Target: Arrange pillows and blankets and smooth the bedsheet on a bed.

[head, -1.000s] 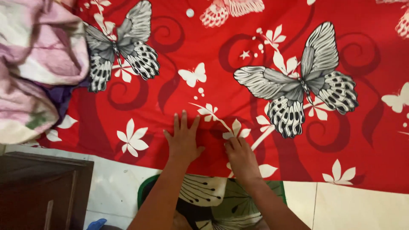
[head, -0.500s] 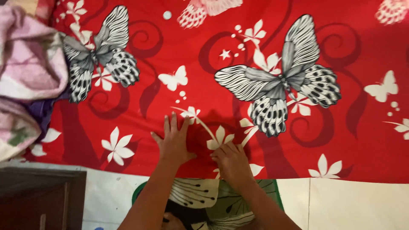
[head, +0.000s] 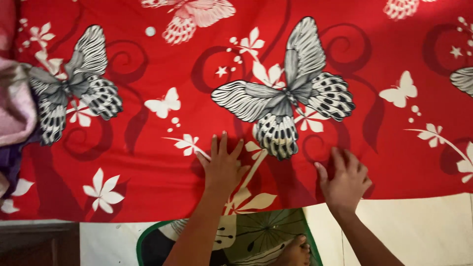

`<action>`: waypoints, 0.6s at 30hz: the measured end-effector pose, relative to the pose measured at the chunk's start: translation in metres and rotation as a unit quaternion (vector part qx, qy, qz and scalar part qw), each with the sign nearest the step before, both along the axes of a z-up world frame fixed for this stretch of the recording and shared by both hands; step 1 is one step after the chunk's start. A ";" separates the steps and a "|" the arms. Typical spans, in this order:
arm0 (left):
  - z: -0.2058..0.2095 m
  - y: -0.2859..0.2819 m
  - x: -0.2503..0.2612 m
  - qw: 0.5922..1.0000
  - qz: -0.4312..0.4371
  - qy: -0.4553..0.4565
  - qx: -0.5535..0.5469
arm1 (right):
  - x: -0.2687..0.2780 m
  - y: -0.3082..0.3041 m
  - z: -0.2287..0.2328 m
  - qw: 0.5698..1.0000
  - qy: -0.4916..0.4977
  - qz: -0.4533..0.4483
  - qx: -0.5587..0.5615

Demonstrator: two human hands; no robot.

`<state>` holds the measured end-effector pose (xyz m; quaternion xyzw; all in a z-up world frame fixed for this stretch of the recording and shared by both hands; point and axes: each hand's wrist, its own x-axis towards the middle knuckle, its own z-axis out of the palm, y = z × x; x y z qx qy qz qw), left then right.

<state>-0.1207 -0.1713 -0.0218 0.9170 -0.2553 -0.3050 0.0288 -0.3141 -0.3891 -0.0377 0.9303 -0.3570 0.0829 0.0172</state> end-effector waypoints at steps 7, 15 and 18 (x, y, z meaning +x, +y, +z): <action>-0.026 -0.022 -0.004 0.993 -0.024 -0.110 -0.021 | 0.003 -0.033 -0.002 0.992 0.055 0.099 0.051; -0.012 -0.031 0.001 0.965 -0.135 -0.221 -0.037 | -0.010 -0.048 -0.026 0.980 0.034 0.156 0.123; -0.020 -0.021 0.002 0.961 -0.133 -0.208 -0.123 | -0.019 -0.048 -0.020 0.974 -0.014 0.180 0.135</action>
